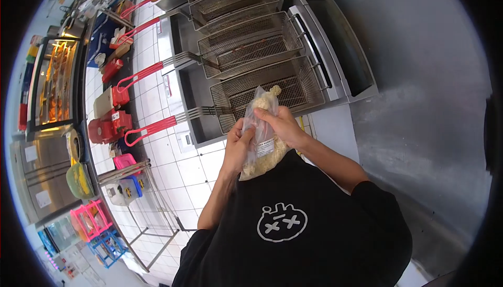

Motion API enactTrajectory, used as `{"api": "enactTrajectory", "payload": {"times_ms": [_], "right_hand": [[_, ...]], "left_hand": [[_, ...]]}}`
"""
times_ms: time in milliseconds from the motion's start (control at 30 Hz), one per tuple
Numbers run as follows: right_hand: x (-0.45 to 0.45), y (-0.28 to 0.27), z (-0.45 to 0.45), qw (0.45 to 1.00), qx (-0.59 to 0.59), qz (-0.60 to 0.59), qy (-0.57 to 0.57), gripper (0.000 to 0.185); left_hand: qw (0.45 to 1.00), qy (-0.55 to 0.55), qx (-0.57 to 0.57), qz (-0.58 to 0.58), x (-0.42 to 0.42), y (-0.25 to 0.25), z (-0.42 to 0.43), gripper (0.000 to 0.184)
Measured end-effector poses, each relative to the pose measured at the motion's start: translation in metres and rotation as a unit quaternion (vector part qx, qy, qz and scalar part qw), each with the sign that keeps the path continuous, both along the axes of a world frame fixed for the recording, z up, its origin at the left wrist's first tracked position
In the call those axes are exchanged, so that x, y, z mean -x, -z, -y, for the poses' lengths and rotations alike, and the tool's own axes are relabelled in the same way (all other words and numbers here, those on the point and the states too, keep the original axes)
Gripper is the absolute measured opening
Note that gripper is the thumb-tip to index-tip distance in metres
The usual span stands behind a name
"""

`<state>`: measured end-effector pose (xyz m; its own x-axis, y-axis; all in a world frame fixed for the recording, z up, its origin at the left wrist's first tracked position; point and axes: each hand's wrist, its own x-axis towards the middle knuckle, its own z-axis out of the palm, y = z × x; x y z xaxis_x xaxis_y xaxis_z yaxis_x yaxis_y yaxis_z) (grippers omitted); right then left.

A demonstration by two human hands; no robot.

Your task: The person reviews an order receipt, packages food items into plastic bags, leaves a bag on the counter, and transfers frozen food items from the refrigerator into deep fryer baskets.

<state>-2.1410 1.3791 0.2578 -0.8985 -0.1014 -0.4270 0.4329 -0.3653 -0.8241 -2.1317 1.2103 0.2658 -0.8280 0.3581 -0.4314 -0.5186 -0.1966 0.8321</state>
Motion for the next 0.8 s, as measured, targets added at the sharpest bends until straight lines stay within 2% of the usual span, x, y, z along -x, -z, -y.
{"api": "enactTrajectory", "payload": {"times_ms": [67,167,267,367,467,567,667,800], "right_hand": [[0.0,0.0,-0.003,0.999,0.034,0.022,0.013,0.026],[0.003,0.011,-0.013,0.998,0.015,0.059,0.017,0.027],[0.001,0.016,-0.014,0.999,0.01,0.035,0.039,0.031],[-0.001,0.014,-0.012,0.999,0.044,0.01,0.023,0.035],[-0.002,0.024,-0.019,0.998,-0.015,0.058,-0.018,0.034],[-0.006,0.028,-0.011,0.998,0.006,0.066,0.009,0.033],[-0.011,0.025,0.0,1.0,0.012,0.008,0.017,0.033],[-0.009,0.004,0.012,0.99,0.087,0.107,0.035,0.033]], "left_hand": [[1.0,-0.01,-0.02,0.016,-0.001,0.0,-0.002,0.027],[0.998,-0.051,0.007,0.033,-0.006,-0.018,-0.02,0.016],[0.997,-0.063,0.017,0.05,-0.013,-0.01,-0.023,0.015],[0.989,-0.123,0.021,0.076,-0.02,-0.017,-0.032,0.015],[0.991,-0.109,0.028,0.079,-0.024,-0.019,-0.027,0.015],[0.989,-0.117,0.038,0.085,-0.028,-0.017,-0.021,0.017],[0.988,-0.128,0.024,0.089,-0.035,-0.011,-0.012,0.02],[0.989,-0.117,-0.025,0.089,-0.041,-0.011,0.008,0.024]]}}
